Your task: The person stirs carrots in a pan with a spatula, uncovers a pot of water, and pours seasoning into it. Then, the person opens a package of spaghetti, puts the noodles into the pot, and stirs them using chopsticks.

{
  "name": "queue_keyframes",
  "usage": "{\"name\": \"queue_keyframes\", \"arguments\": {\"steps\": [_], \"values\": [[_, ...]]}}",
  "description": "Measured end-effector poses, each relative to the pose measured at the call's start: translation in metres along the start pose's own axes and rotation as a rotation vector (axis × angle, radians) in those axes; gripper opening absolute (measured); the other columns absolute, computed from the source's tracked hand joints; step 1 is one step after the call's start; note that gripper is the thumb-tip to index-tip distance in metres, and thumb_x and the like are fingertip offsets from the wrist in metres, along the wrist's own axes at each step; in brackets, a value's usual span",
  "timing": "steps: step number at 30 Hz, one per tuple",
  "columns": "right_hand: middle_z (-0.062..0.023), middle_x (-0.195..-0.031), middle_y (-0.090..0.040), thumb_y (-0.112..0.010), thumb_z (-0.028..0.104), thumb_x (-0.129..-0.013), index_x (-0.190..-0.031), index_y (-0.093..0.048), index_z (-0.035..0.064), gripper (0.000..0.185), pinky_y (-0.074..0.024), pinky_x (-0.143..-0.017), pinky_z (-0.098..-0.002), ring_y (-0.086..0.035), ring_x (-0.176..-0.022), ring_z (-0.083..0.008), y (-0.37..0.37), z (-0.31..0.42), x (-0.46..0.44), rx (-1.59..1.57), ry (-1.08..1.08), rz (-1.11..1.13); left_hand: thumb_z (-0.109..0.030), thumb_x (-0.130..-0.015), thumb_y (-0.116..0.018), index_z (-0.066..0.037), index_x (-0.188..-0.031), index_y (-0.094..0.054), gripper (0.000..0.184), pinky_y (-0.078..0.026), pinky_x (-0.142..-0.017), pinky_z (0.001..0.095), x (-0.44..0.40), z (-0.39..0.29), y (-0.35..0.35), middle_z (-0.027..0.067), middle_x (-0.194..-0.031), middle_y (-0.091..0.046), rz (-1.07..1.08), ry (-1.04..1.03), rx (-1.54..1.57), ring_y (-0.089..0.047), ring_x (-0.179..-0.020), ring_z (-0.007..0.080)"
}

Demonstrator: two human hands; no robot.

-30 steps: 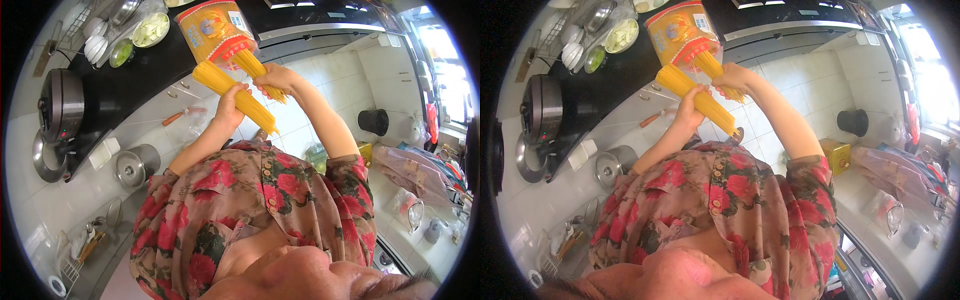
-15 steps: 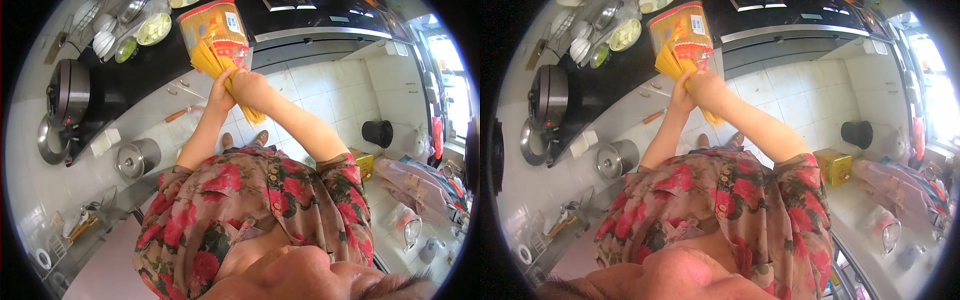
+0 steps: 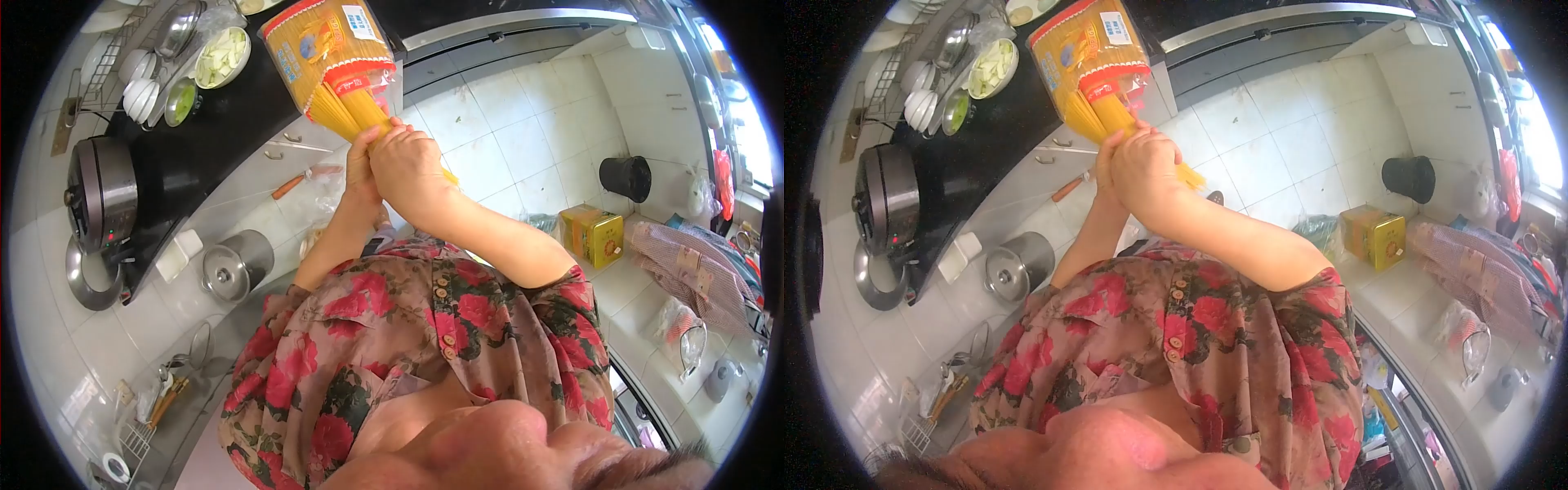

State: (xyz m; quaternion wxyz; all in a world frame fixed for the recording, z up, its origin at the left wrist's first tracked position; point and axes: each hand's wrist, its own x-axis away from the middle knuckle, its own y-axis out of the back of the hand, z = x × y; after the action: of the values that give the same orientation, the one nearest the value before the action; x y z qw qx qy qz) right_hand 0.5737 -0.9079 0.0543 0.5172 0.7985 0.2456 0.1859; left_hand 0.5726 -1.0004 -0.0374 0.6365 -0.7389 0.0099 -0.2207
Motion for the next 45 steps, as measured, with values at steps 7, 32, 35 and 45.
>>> {"name": "queue_keyframes", "arguments": {"steps": [7,32,35,45], "values": [[-0.0046,-0.073,-0.064,-0.060,0.011,-0.075,-0.092,-0.058,-0.0003,0.021,-0.0477,-0.052,-0.0247,-0.064,-0.063,-0.0136,-0.008,-0.011,0.027,-0.130,-0.067,0.086,-0.019,-0.084,-0.057,-0.009,-0.117,-0.051,0.035,-0.038,-0.103,0.0449,0.002,0.033,-0.007,0.0080,-0.104,-0.058,0.021,-0.024,-0.003,-0.052,-0.110,0.0254],[-0.0258,-0.107,-0.058,-0.053,0.031,-0.091,-0.141,-0.028,-0.0002,0.064,-0.0494,-0.077,-0.0457,-0.060,-0.090,-0.0429,-0.005,-0.158,0.128,-0.850,-0.434,-0.115,-0.007,-0.080,-0.064,-0.008,-0.104,-0.056,0.025,-0.049,-0.087,0.0360,-0.062,0.136,-0.120,0.0067,-0.095,-0.061,0.184,0.209,-0.209,-0.060,-0.093,0.0202],[-0.0277,-0.118,-0.054,-0.063,0.041,-0.083,-0.143,-0.025,0.0025,0.081,-0.0449,-0.091,-0.0442,-0.056,-0.106,-0.0430,-0.003,-0.192,0.114,-0.891,-0.340,-0.172,-0.004,-0.079,-0.064,-0.008,-0.103,-0.056,0.025,-0.049,-0.088,0.0377,-0.087,0.130,-0.146,0.0078,-0.096,-0.061,0.169,0.295,-0.184,-0.060,-0.094,0.0216],[-0.0264,-0.099,-0.062,-0.069,0.015,-0.061,-0.139,-0.030,0.0029,0.089,-0.0492,-0.084,-0.0428,-0.061,-0.095,-0.0397,0.004,-0.296,0.015,-0.892,-0.247,-0.118,-0.008,-0.082,-0.066,-0.006,-0.101,-0.055,0.023,-0.049,-0.087,0.0374,-0.179,0.101,-0.232,0.0080,-0.095,-0.061,0.147,-0.129,-0.185,-0.059,-0.092,0.0207]]}}
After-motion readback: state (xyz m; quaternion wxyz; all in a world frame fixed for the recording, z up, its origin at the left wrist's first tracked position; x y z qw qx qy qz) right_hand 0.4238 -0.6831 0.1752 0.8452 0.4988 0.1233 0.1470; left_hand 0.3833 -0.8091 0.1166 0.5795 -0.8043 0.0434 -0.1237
